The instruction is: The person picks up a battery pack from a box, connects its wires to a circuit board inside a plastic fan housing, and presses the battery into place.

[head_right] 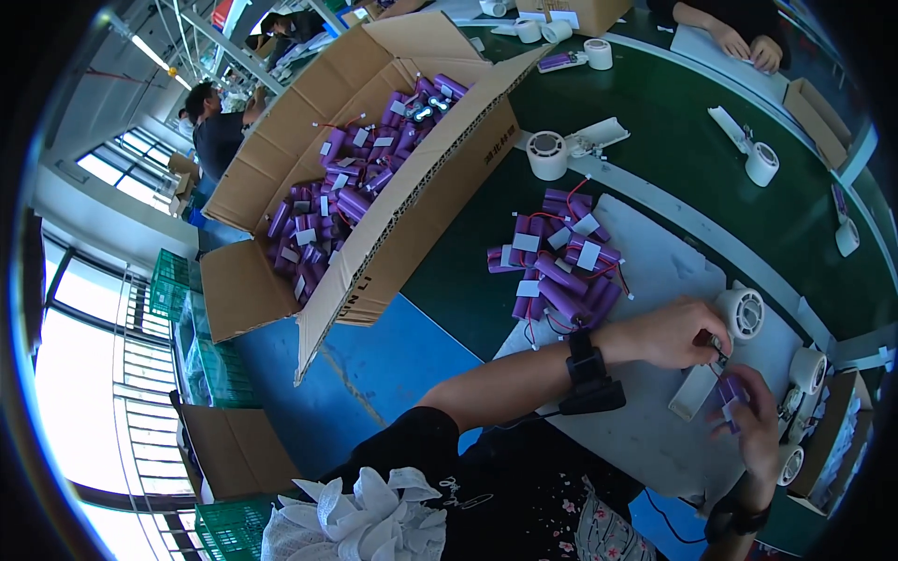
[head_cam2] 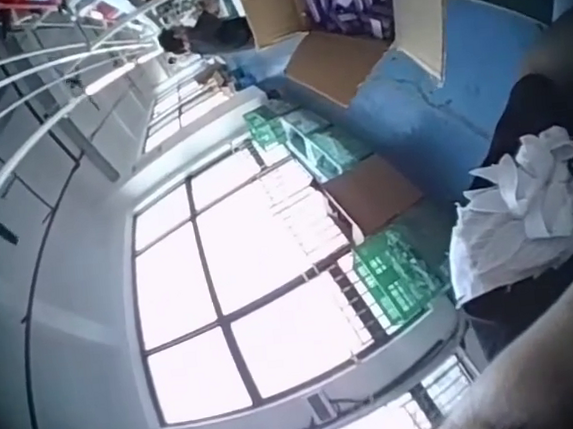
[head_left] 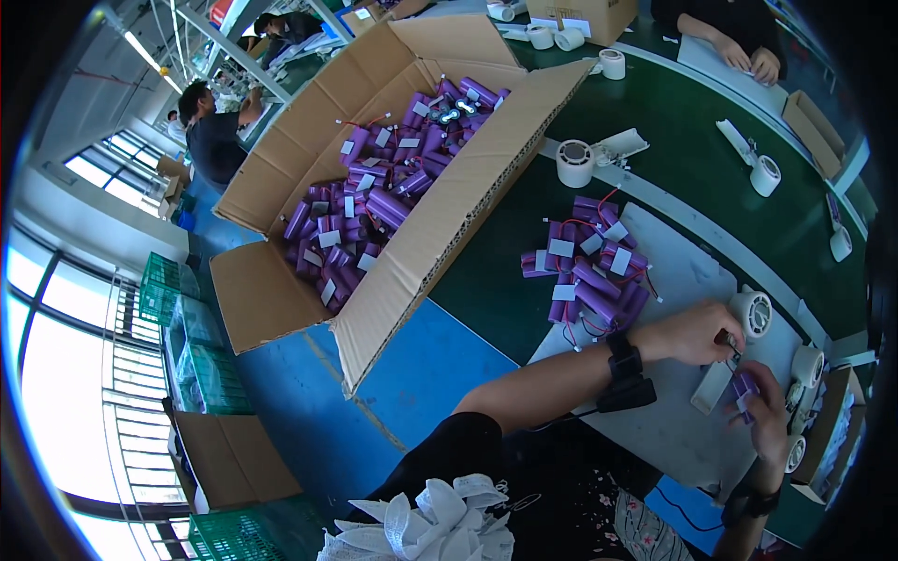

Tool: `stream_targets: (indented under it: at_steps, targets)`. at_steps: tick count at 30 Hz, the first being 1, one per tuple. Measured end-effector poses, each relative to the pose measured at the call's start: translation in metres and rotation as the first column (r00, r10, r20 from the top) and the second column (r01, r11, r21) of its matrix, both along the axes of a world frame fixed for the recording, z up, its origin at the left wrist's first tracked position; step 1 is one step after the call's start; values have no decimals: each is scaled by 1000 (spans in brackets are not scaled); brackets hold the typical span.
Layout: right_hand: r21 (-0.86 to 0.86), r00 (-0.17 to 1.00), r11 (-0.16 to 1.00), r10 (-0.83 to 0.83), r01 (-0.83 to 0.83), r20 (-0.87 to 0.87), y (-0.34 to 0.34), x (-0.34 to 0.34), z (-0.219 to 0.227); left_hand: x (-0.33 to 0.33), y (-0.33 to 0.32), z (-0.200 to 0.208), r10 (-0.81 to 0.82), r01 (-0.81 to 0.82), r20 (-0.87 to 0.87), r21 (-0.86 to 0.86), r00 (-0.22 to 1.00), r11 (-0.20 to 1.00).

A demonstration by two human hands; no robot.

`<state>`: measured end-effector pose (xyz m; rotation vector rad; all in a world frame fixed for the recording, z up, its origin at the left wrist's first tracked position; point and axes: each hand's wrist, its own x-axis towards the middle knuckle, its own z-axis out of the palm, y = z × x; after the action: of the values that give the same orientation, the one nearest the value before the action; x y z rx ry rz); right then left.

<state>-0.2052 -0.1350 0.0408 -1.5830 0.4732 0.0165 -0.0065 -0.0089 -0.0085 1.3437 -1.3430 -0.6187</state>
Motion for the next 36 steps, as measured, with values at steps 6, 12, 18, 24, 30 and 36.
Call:
stream_targets:
  at_steps: [6,12,18,24,30,36]
  targets:
    - [-733,981,677,-176,62,-79,-5,-9,-4,0,-1,0,-30,35,-67,65,997,997]
    - [-897,998,441,46,20,45,8,-8,0,-7,-4,-4,65,-57,-82,95,995,994]
    - [-968,995,251,95,-9,15,17,-4,3,-13,-3,-1,142,-139,-63,51,988,989]
    - [-973,997,223,50,-68,-59,13,-5,1,-17,-7,-13,169,-169,-5,-27,986,985]
    - [-911,998,409,-44,49,34,7,-17,-5,-18,-8,-15,146,-145,-1,-28,989,989]
    - [-944,996,321,33,71,86,13,-12,2,-10,-6,-14,96,-96,-58,7,994,995]
